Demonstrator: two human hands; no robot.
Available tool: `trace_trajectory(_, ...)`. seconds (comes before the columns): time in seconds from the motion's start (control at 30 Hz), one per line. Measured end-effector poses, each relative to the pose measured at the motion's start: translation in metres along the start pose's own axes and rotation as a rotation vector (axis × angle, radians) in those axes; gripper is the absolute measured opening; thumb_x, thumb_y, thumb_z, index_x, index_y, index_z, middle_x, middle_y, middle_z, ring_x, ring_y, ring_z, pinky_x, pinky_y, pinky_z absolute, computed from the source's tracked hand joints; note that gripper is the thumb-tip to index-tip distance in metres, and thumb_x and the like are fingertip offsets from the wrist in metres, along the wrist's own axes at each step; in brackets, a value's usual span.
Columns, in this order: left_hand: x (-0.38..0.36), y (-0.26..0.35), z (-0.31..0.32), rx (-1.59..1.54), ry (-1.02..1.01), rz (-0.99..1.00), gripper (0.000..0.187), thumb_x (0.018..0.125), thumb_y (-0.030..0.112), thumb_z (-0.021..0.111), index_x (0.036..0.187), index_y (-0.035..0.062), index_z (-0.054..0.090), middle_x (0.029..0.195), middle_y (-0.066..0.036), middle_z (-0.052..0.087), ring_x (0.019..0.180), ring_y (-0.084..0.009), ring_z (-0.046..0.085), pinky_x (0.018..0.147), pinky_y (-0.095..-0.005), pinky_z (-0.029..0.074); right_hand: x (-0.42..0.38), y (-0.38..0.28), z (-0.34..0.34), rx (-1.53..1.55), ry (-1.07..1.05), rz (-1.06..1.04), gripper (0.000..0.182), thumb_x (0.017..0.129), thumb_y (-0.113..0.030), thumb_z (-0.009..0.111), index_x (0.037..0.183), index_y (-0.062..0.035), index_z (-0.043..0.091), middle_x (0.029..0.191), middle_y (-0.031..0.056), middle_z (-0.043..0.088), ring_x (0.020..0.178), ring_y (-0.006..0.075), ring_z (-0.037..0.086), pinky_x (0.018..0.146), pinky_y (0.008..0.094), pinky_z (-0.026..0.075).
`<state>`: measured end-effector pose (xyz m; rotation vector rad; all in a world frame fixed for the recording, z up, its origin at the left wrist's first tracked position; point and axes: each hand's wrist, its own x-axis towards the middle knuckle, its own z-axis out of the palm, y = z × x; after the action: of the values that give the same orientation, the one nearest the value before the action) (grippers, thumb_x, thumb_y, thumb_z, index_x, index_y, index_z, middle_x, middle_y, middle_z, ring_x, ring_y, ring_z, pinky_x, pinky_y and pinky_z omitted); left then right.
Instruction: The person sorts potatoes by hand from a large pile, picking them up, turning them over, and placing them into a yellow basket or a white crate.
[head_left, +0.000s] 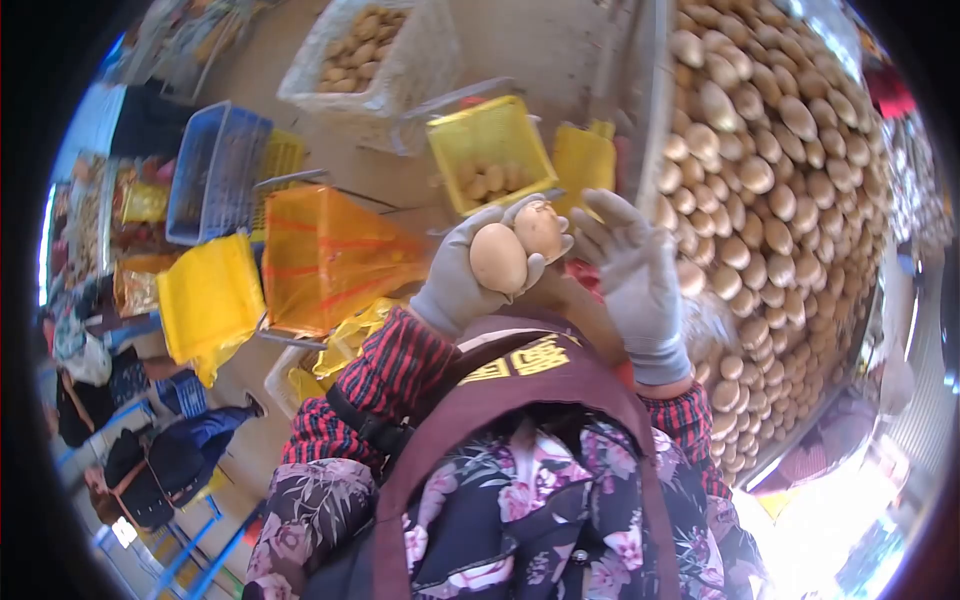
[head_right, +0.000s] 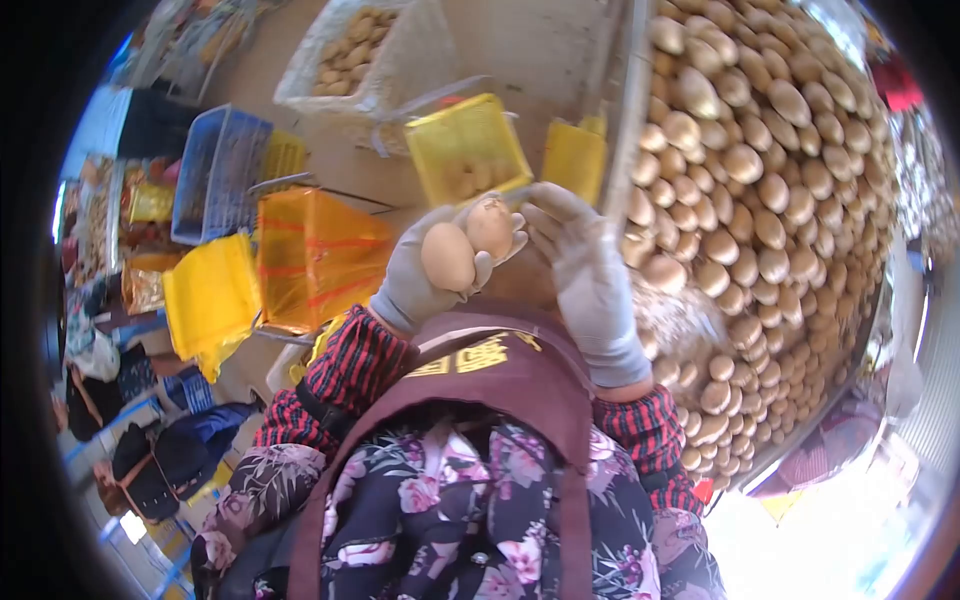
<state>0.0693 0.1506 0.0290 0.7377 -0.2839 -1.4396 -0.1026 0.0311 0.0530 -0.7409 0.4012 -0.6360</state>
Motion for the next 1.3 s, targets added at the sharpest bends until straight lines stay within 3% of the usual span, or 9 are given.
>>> trace_trajectory(0.07,-0.021,0.031,-0.047,-0.864,0.057,-0.159,0.047,0.102,0.033,0.044,0.141,0.0075,0.050,0.144,-0.017,0.050,0.134,-0.0399,0.047,0.094,-0.0433,0.055,0.014,0.008,0.011,0.028,0.017,0.065,0.059,0.106,-0.046,0.039,0.141,0.0010,0.047,0.144,0.0139,0.052,0.130,0.0259,0.050,0.112,0.0405,0.036)
trace_trajectory(0.13,-0.062,0.060,-0.092,-0.857,0.147,0.003,0.047,0.101,0.032,0.047,0.141,0.0073,0.051,0.145,-0.018,0.050,0.135,-0.0397,0.046,0.094,-0.0437,0.056,0.027,0.020,0.009,-0.027,0.081,0.100,0.054,0.107,-0.041,0.038,0.139,0.0016,0.049,0.140,0.0144,0.055,0.122,0.0269,0.057,0.106,0.0397,0.044)
trace_trajectory(0.4,-0.174,0.082,-0.242,-1.034,0.896,0.471,0.050,0.097,0.030,0.056,0.132,-0.0057,0.050,0.131,-0.025,0.055,0.135,-0.0405,0.047,0.101,-0.0512,0.054,0.057,0.059,0.033,-0.271,0.154,0.221,0.048,0.109,-0.036,0.035,0.136,0.0016,0.050,0.136,0.0139,0.057,0.121,0.0249,0.058,0.107,0.0385,0.043)
trace_trajectory(0.5,-0.163,0.085,-0.234,-1.085,0.605,0.533,0.049,0.099,0.030,0.054,0.131,-0.0075,0.050,0.130,-0.023,0.057,0.131,-0.0393,0.051,0.107,-0.0541,0.048,0.063,0.069,0.040,-0.270,0.184,0.249,0.048,0.109,-0.035,0.036,0.136,0.0020,0.050,0.134,0.0126,0.058,0.119,0.0230,0.059,0.106,0.0382,0.044)
trace_trajectory(0.67,-0.112,0.118,-0.213,-1.071,0.439,0.351,0.048,0.103,0.029,0.054,0.133,-0.0082,0.046,0.140,-0.030,0.047,0.134,-0.0432,0.045,0.115,-0.0556,0.040,0.059,0.077,0.048,-0.304,0.209,0.278,0.047,0.108,-0.035,0.038,0.134,0.0018,0.053,0.132,0.0121,0.059,0.118,0.0236,0.059,0.105,0.0391,0.044)
trace_trajectory(0.9,-0.070,0.119,-0.208,-1.084,0.395,0.254,0.058,0.097,0.044,0.062,0.124,-0.0059,0.051,0.125,-0.027,0.056,0.124,-0.0430,0.053,0.106,-0.0490,0.052,0.047,0.069,0.043,-0.404,0.212,0.315,0.047,0.107,-0.034,0.042,0.135,0.0026,0.052,0.133,0.0128,0.059,0.118,0.0235,0.059,0.104,0.0384,0.045)
trace_trajectory(1.03,-0.060,0.105,-0.204,-1.083,0.400,0.237,0.052,0.098,0.039,0.063,0.127,-0.0023,0.052,0.131,-0.023,0.057,0.129,-0.0388,0.053,0.108,-0.0508,0.050,0.048,0.060,0.033,-0.434,0.217,0.303,0.047,0.107,-0.035,0.044,0.132,0.0030,0.056,0.132,0.0134,0.060,0.117,0.0230,0.060,0.103,0.0359,0.046)
trace_trajectory(1.1,-0.048,0.103,-0.190,-0.956,0.646,0.251,0.057,0.097,0.047,0.061,0.121,-0.0045,0.053,0.119,-0.021,0.059,0.117,-0.0393,0.057,0.102,-0.0465,0.055,0.053,0.051,0.015,-0.727,0.220,0.274,0.039,0.104,-0.027,0.052,0.126,0.0043,0.059,0.129,0.0135,0.061,0.115,0.0223,0.061,0.102,0.0328,0.046)
trace_trajectory(1.3,-0.007,0.075,-0.172,-0.727,0.690,0.192,0.042,0.100,0.041,0.059,0.116,0.0021,0.056,0.116,-0.015,0.060,0.108,-0.0312,0.060,0.098,-0.0451,0.056,0.070,0.011,-0.076,-1.401,0.392,-0.091,0.032,0.093,-0.006,0.060,0.123,0.0046,0.061,0.124,0.0142,0.062,0.116,0.0228,0.059,0.104,0.0349,0.044)
